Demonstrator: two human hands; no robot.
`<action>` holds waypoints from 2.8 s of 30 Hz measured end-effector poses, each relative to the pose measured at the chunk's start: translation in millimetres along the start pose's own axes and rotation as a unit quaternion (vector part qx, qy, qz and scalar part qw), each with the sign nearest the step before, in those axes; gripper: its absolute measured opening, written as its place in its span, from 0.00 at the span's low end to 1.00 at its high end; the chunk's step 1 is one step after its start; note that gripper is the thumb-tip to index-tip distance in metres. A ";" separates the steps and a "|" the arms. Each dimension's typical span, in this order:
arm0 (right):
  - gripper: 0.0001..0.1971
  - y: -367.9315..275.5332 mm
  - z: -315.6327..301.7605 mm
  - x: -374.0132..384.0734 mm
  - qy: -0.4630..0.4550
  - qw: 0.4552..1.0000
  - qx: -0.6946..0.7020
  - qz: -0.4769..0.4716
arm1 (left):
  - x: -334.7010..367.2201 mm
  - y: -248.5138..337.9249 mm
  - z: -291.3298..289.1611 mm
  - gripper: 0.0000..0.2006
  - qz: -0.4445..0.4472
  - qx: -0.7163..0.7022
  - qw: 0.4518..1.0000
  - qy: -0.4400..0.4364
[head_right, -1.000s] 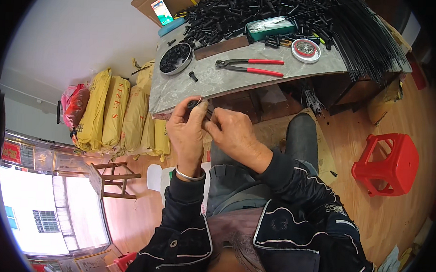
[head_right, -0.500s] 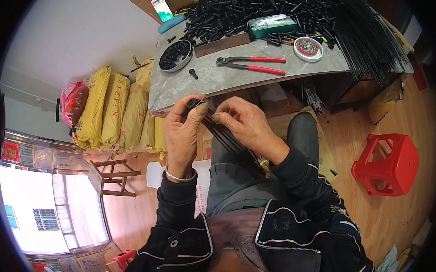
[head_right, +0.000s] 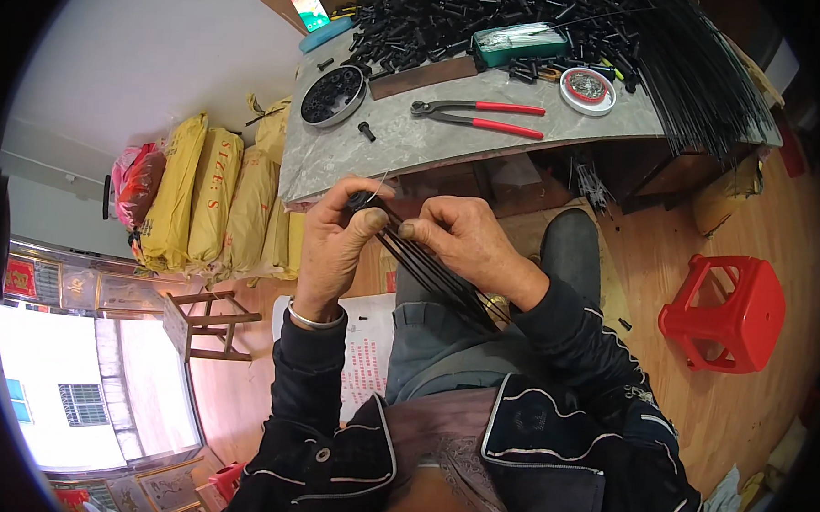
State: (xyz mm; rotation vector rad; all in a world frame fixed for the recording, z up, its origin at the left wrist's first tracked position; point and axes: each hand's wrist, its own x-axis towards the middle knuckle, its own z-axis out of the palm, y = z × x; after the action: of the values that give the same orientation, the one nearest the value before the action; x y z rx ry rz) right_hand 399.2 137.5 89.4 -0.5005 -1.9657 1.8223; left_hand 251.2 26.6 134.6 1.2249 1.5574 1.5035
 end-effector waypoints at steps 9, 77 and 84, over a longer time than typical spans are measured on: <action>0.11 8.1 4.7 1.5 0.008 0.999 0.050 -0.021 | -1.7 -2.3 0.7 0.12 0.051 -0.001 0.999 -0.006; 0.07 28.1 -81.8 89.6 0.164 0.924 -0.328 -0.109 | -26.8 -44.9 15.8 0.37 -0.070 -0.252 0.928 0.265; 0.22 -27.0 -39.3 14.8 0.017 0.833 -0.465 -0.299 | -24.4 -46.3 18.5 0.35 -0.074 -0.243 0.934 0.250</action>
State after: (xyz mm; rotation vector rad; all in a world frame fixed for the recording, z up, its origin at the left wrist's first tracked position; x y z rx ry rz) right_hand 407.8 176.4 119.5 -0.1198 -2.5062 0.4047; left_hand 268.2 15.3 83.0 0.4506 1.4003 2.0406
